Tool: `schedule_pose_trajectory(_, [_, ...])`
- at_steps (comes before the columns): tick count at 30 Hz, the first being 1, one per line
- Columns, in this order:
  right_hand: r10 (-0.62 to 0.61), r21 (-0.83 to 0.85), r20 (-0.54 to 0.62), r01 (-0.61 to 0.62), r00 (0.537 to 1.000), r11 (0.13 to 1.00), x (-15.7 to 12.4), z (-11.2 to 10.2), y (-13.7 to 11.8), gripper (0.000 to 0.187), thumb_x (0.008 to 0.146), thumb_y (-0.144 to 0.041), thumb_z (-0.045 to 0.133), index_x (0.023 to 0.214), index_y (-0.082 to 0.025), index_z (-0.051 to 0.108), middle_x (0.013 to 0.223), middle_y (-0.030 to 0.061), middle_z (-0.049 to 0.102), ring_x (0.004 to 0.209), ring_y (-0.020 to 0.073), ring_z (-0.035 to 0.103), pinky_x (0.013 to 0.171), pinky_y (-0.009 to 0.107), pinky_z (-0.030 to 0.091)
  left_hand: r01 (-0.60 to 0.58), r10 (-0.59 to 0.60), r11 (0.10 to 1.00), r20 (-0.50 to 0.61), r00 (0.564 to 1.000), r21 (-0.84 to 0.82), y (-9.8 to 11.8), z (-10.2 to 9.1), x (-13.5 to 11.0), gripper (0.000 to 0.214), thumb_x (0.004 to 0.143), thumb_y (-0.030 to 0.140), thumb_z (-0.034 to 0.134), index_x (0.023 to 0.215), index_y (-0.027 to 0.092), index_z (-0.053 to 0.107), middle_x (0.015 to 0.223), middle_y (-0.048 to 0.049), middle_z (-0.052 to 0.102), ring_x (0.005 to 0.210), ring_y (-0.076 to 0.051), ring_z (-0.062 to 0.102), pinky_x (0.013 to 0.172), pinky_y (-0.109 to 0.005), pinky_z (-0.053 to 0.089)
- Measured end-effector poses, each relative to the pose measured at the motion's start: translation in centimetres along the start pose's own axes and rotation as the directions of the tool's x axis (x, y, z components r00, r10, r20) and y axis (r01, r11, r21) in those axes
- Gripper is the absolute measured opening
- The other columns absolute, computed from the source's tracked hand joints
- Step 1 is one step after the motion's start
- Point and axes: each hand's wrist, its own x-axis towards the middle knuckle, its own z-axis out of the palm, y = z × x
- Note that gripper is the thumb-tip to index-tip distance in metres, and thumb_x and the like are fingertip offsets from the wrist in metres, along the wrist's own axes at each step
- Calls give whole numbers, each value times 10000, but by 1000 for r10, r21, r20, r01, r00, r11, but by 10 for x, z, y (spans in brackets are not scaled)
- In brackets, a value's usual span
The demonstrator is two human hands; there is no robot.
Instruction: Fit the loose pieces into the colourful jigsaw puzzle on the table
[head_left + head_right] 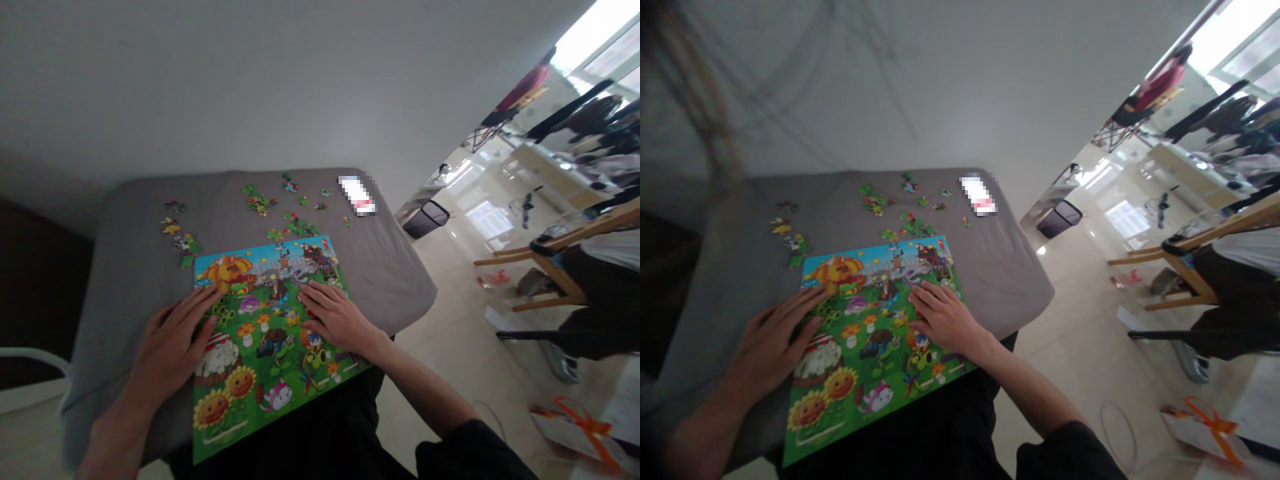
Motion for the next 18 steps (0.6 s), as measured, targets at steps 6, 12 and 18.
schedule_pose_trajectory(6, [32,27,5,-32,999,999,-1,4,-3,641,1123,-517,619,1656,-170,543,1696,159,559,1643,317,432,1339,519,434,-46,47,999,-27,999,25,-3,4,0,540,1164,423,293,1561,255,620,1667,-88,607,1555,-359,546,1241,-568,417])
schedule_pose_trajectory(12, [-38,83,-23,40,999,996,4,-1,7,535,1149,-432,584,1580,-116,601,1673,196,563,1657,299,420,1354,505,427,-86,89,995,-66,994,42,-11,13,1,571,1152,512,279,1521,313,667,1656,-57,621,1540,-332,558,1222,-532,431])
schedule_pose_trajectory(18, [52,154,-174,-25,983,988,-4,-12,32,463,1177,-322,479,1608,-192,582,1643,161,597,1611,263,497,1318,520,484,-78,79,997,-70,994,28,-15,16,1,568,1152,511,284,1516,325,678,1661,-56,615,1553,-326,541,1233,-538,408])
